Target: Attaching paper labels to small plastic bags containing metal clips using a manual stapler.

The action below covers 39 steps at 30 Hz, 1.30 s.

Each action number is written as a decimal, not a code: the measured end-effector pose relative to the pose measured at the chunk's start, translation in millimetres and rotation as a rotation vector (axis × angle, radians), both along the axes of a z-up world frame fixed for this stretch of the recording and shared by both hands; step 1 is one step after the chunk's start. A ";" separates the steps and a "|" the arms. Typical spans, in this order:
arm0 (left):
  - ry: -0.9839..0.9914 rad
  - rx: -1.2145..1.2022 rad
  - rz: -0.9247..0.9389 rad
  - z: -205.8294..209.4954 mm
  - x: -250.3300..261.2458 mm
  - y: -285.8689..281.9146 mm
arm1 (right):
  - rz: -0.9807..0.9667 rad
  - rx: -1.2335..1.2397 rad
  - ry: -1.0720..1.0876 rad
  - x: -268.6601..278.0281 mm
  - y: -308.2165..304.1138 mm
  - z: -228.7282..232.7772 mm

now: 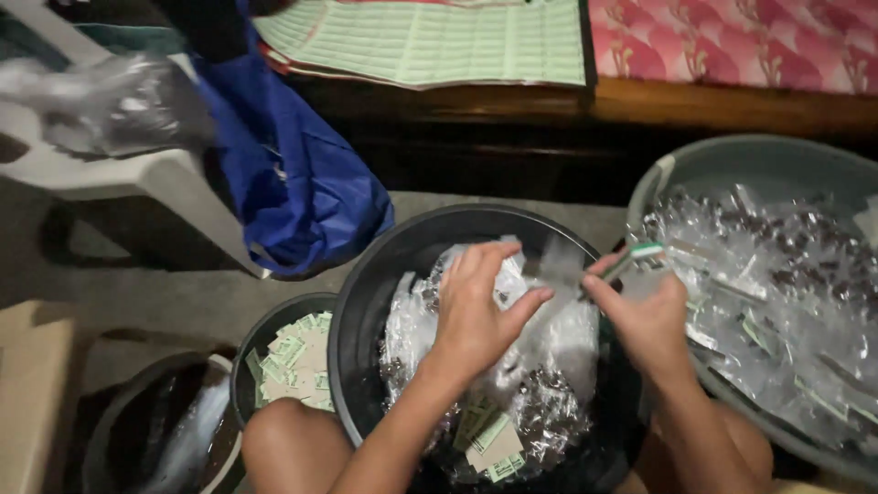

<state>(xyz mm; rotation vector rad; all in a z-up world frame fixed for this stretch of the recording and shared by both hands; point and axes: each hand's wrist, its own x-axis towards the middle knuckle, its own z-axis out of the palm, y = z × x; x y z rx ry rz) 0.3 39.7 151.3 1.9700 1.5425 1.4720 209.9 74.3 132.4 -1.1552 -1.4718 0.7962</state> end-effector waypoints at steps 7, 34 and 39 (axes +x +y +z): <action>-0.287 -0.099 -0.355 29.7 -1.2 -10.7 | 0.112 -0.089 0.013 -4.6 -31.2 28.2; -0.312 -0.185 -0.564 -0.4 -8.8 -53.2 | 0.190 -0.402 0.470 -7.3 -43.5 -6.4; -0.320 -0.407 -0.338 -18.0 3.6 -49.3 | 0.197 -0.540 0.620 2.4 -28.2 -26.3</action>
